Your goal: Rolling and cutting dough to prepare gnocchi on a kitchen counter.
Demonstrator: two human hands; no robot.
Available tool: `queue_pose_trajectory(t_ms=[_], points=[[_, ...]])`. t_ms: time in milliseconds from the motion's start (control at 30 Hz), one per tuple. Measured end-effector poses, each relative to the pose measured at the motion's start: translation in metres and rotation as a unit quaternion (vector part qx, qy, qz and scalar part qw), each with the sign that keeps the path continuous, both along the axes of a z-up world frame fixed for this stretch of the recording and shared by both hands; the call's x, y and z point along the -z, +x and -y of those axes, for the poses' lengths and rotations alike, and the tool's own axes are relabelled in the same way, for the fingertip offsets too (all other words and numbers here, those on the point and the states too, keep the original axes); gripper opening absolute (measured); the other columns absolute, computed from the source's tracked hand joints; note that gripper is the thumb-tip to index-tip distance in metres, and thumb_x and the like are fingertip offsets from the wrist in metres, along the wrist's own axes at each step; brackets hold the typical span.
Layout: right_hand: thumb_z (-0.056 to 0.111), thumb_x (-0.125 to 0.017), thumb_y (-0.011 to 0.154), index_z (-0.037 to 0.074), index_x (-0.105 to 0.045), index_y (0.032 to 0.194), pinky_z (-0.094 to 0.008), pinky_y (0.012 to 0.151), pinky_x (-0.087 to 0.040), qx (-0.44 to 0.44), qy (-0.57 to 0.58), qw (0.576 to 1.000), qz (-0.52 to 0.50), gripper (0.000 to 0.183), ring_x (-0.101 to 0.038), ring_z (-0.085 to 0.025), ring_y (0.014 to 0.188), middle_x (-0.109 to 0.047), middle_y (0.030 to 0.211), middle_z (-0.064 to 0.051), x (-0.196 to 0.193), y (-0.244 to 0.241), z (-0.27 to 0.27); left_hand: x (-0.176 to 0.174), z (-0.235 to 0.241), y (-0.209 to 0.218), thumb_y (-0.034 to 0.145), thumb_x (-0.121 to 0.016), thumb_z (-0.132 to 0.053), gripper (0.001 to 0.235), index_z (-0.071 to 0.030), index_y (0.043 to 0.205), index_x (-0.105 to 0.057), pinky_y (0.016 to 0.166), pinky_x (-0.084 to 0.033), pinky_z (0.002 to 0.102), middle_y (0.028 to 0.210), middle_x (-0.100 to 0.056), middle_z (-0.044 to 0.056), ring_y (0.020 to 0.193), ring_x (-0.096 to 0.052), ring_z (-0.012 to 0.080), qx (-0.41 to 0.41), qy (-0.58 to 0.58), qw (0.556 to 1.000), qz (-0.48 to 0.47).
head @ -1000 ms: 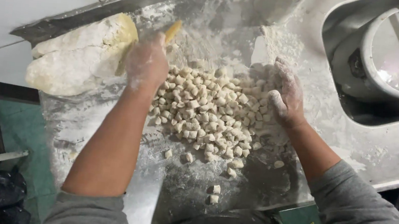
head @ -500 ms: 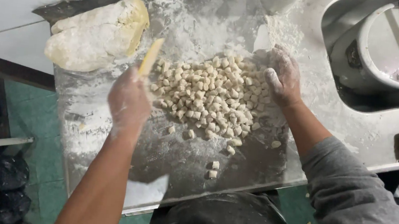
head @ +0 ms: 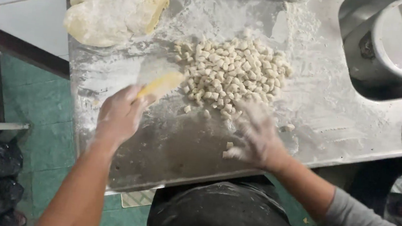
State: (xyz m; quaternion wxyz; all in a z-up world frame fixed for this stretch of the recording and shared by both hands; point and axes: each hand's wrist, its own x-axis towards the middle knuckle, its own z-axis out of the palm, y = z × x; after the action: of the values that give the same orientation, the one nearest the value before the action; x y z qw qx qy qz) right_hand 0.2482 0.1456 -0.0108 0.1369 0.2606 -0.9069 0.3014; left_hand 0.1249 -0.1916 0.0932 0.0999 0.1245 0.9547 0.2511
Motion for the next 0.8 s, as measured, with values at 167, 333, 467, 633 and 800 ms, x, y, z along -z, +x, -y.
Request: queue_pose_trajectory(t_ms=[167, 333, 467, 633, 800], points=[[0.05, -0.061, 0.097, 0.013, -0.02, 0.161, -0.06, 0.125, -0.004, 0.045, 0.114, 0.99, 0.074, 0.085, -0.007, -0.039, 0.155, -0.012, 0.167, -0.022, 0.037, 0.006, 0.032, 0.023, -0.002, 0.052, 0.094, -0.057, -0.018, 0.021, -0.017, 0.107, -0.074, 0.104, -0.047, 0.049, 0.108, -0.075, 0.007, 0.106, -0.067, 0.0256, 0.252, -0.123, 0.959, -0.039], [0.039, -0.065, 0.094, 0.011, -0.03, 0.16, -0.06, 0.125, -0.002, 0.16, 0.167, 0.969, 0.089, 0.08, -0.006, -0.041, 0.156, -0.013, 0.167, -0.024, 0.029, -0.029, 0.001, 0.05, -0.068, 0.072, 0.094, -0.058, -0.014, 0.012, -0.015, 0.098, -0.069, 0.102, -0.049, 0.051, 0.097, -0.068, 0.005, 0.102, -0.066, 0.0258, 0.369, 0.015, 0.917, -0.149], [0.025, -0.074, 0.091, 0.011, -0.036, 0.158, -0.057, 0.129, -0.017, 0.203, 0.03, 0.978, 0.025, 0.077, -0.027, -0.042, 0.154, -0.027, 0.167, -0.022, 0.023, 0.003, -0.032, 0.067, -0.108, 0.056, 0.099, -0.058, -0.014, 0.01, -0.013, 0.103, -0.067, 0.086, -0.056, 0.043, 0.096, -0.065, 0.006, 0.094, -0.065, 0.0243, 0.338, -0.002, 0.908, -0.247], [0.022, -0.074, 0.096, 0.012, -0.042, 0.156, -0.049, 0.126, -0.031, 0.329, -0.022, 0.942, 0.068, 0.069, -0.038, -0.044, 0.151, -0.036, 0.167, -0.024, 0.052, 0.038, -0.062, 0.054, -0.099, 0.028, 0.104, -0.055, -0.02, 0.016, -0.011, 0.095, -0.064, 0.07, -0.057, 0.04, 0.085, -0.065, 0.007, 0.084, -0.067, 0.0236, 0.273, -0.025, 0.947, -0.169], [0.042, -0.073, 0.086, 0.002, -0.037, 0.152, -0.053, 0.118, -0.029, 0.277, 0.08, 0.936, 0.201, 0.085, -0.034, -0.048, 0.143, -0.029, 0.16, -0.026, 0.025, 0.02, -0.046, 0.044, -0.033, -0.032, 0.102, -0.058, -0.016, 0.032, -0.001, 0.131, -0.059, 0.073, -0.058, 0.04, 0.106, -0.072, 0.017, 0.083, -0.071, 0.0255, -0.2, 0.037, 0.979, 0.006]])
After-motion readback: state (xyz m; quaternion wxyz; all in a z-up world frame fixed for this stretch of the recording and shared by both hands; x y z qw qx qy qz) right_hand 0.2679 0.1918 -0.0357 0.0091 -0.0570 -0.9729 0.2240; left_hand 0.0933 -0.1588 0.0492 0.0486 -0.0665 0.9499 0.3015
